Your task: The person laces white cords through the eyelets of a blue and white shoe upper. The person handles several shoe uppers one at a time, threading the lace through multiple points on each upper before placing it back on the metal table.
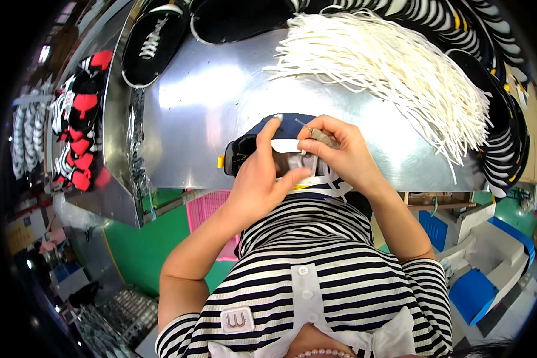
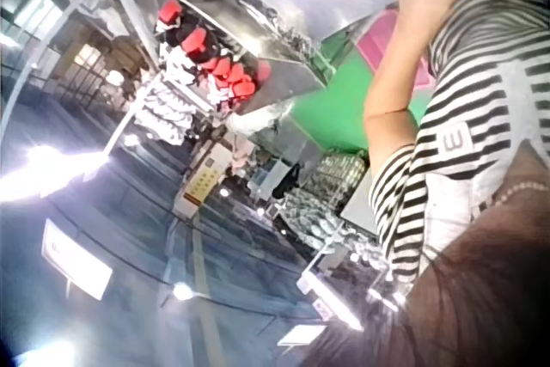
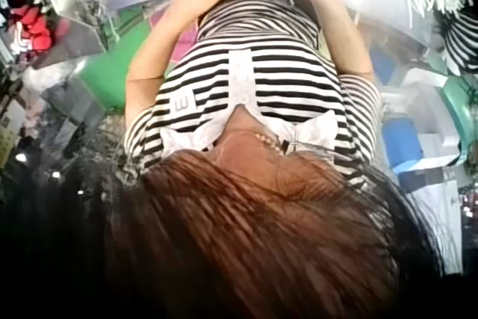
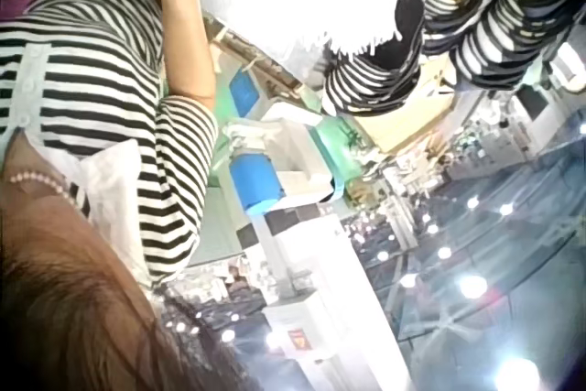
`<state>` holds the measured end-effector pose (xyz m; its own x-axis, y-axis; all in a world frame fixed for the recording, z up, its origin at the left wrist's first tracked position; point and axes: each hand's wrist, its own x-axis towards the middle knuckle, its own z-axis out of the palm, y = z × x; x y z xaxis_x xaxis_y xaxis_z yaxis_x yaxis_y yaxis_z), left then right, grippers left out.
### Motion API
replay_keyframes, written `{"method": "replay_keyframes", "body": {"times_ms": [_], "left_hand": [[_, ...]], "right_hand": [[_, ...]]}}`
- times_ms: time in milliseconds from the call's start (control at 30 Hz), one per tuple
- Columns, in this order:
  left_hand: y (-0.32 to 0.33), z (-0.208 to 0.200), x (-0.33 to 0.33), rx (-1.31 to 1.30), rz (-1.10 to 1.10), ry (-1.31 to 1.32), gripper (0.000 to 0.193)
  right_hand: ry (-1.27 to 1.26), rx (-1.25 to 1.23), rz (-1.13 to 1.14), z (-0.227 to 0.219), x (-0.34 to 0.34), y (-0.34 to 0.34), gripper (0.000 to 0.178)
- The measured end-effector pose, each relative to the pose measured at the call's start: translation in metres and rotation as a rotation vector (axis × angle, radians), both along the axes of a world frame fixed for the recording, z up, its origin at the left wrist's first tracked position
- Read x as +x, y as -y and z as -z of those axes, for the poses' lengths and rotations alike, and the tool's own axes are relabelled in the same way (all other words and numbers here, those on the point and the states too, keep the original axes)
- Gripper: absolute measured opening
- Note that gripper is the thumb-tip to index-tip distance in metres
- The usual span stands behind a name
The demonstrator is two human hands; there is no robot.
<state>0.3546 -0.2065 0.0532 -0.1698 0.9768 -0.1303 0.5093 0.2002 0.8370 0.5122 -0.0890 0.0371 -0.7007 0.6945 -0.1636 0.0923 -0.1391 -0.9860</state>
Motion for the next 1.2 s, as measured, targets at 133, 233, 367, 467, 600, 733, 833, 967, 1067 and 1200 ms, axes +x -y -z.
{"method": "replay_keyframes", "body": {"times_ms": [133, 233, 367, 467, 600, 733, 833, 967, 1067, 1200], "left_hand": [[-0.007, 0.005, 0.007, -0.002, -0.192, -0.152, 0.058], [-0.006, 0.01, 0.009, 0.097, -0.228, -0.171, 0.048], [-0.003, 0.017, 0.009, 0.112, -0.225, -0.039, 0.042], [-0.002, 0.019, 0.009, 0.127, -0.205, -0.028, 0.041], [-0.001, 0.02, 0.011, 0.123, -0.193, -0.005, 0.04], [0.003, 0.014, 0.021, 0.127, -0.104, -0.024, 0.04], [-0.004, 0.023, 0.017, 0.349, -0.16, -0.08, 0.043], [-0.005, 0.019, 0.008, 0.113, -0.263, 0.205, 0.046], [-0.014, 0.013, 0.006, 0.1, -0.38, 0.312, 0.044], [-0.024, 0.006, 0.004, 0.069, -0.369, 0.514, 0.037]], "right_hand": [[0.027, 0.081, -0.038, -0.001, -0.009, 0.002, 0.01], [0.048, 0.098, -0.018, 0.001, -0.003, 0.001, 0.016], [0.134, 0.255, 0.03, -0.017, 0.017, 0.015, 0.017], [0.219, 0.439, 0.012, -0.017, 0.027, 0.024, 0.012], [0.306, 0.64, -0.041, -0.011, 0.023, 0.024, 0.013], [0.537, 0.825, -0.1, -0.013, 0.003, 0.032, 0.019], [0.453, 0.96, 0.003, -0.001, -0.023, 0.035, 0.024], [0.499, 0.805, -0.105, -0.03, 0.006, 0.018, 0.015], [0.532, 0.599, 0.071, -0.052, 0.041, 0.016, 0.02], [0.635, 0.545, 0.056, -0.027, 0.042, 0.017, 0.037]]}}
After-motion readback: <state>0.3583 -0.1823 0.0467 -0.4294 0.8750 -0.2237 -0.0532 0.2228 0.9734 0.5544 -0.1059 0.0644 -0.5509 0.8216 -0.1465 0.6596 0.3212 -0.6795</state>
